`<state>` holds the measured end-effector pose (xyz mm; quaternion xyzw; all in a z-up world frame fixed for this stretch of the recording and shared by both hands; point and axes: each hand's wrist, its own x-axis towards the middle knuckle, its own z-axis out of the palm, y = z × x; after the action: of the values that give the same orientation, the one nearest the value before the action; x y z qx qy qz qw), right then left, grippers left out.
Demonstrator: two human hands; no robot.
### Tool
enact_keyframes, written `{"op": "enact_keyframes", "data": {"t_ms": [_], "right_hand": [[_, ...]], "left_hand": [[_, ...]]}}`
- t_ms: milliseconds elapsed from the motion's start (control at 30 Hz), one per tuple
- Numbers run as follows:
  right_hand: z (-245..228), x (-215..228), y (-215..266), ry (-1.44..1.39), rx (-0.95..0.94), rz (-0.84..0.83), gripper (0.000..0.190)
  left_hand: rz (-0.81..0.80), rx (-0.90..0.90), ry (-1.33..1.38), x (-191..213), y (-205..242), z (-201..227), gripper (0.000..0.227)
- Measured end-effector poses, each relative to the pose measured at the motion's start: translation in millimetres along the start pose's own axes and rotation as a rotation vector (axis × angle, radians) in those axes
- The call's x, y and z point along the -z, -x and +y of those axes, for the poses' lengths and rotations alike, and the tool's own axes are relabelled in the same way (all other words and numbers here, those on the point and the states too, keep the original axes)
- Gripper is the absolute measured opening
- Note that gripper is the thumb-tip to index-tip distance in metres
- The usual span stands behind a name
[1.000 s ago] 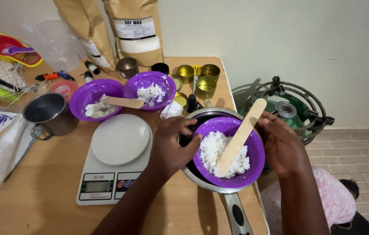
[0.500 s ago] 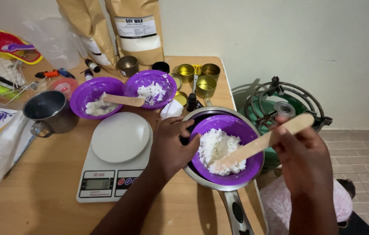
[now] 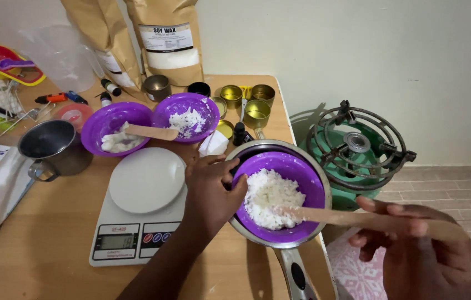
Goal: The person is preparing soy wax for candle making by weighing wax flakes in a bowl and stirring them with a wooden stick.
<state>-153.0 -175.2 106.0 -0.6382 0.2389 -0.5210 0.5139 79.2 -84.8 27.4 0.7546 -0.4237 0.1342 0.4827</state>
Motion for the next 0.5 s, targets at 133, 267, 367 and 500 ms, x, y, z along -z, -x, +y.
{"op": "enact_keyframes", "data": {"t_ms": [133, 267, 367, 500], "right_hand": [[5.1, 9.1, 6.2, -0.024, 0.027, -0.066, 0.027], [15.2, 14.8, 10.7, -0.085, 0.121, -0.241, 0.021], [17.2, 17.2, 12.4, 0.021, 0.138, -0.249, 0.023], [29.1, 28.5, 17.0, 0.043, 0.103, -0.366, 0.015]], "left_hand": [[0.089, -0.028, -0.043, 0.3, 0.9, 1.8, 0.021], [0.022, 0.107, -0.113, 4.7, 0.7, 9.3, 0.016], [0.001, 0.102, -0.155, 9.1, -0.9, 14.0, 0.012], [-0.022, 0.066, -0.21, 11.5, -2.9, 19.1, 0.022]]}}
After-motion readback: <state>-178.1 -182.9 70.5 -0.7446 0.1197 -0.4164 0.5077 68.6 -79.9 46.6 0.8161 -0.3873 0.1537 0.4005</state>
